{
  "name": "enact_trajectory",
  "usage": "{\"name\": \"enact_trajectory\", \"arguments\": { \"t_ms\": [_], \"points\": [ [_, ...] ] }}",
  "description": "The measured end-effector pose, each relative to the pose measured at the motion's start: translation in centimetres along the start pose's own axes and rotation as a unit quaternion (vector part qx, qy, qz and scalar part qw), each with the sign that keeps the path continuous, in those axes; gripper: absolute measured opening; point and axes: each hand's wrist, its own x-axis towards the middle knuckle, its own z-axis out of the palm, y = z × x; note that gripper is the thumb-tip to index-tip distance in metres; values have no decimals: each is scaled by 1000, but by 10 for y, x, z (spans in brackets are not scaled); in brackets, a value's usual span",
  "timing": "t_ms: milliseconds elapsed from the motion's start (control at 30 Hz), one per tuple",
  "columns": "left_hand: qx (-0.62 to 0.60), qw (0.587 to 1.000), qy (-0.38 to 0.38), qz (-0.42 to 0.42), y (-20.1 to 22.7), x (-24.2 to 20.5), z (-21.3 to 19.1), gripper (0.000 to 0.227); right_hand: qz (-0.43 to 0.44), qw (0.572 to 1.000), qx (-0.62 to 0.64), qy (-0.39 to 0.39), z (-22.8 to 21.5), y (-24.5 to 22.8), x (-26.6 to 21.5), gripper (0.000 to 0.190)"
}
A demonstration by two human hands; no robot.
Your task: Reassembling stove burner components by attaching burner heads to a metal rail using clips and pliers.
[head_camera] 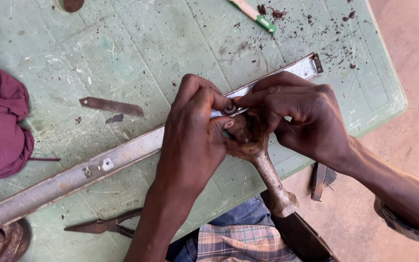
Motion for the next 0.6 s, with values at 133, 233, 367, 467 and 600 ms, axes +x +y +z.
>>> {"name": "enact_trajectory", "arguments": {
  "t_ms": [133, 233, 367, 467, 600],
  "points": [
    [39, 999, -1, 20, 1, -3, -6, 23, 13, 999, 5, 47, -1, 0, 3, 42],
    [47, 998, 23, 42, 0, -6, -5, 21, 7, 999, -6, 51, 1, 0, 3, 44],
    [115, 991, 41, 48, -3, -16, -11, 26, -12, 998, 12, 59, 1, -1, 3, 36],
    [46, 995, 64, 61, -6, -19, -22, 14, 14, 998, 19, 59, 2, -1, 1, 35],
    [99, 994, 44, 31, -7, -19, -19, 27, -1, 997, -4, 72, -3, -6, -3, 18]
  ]
}}
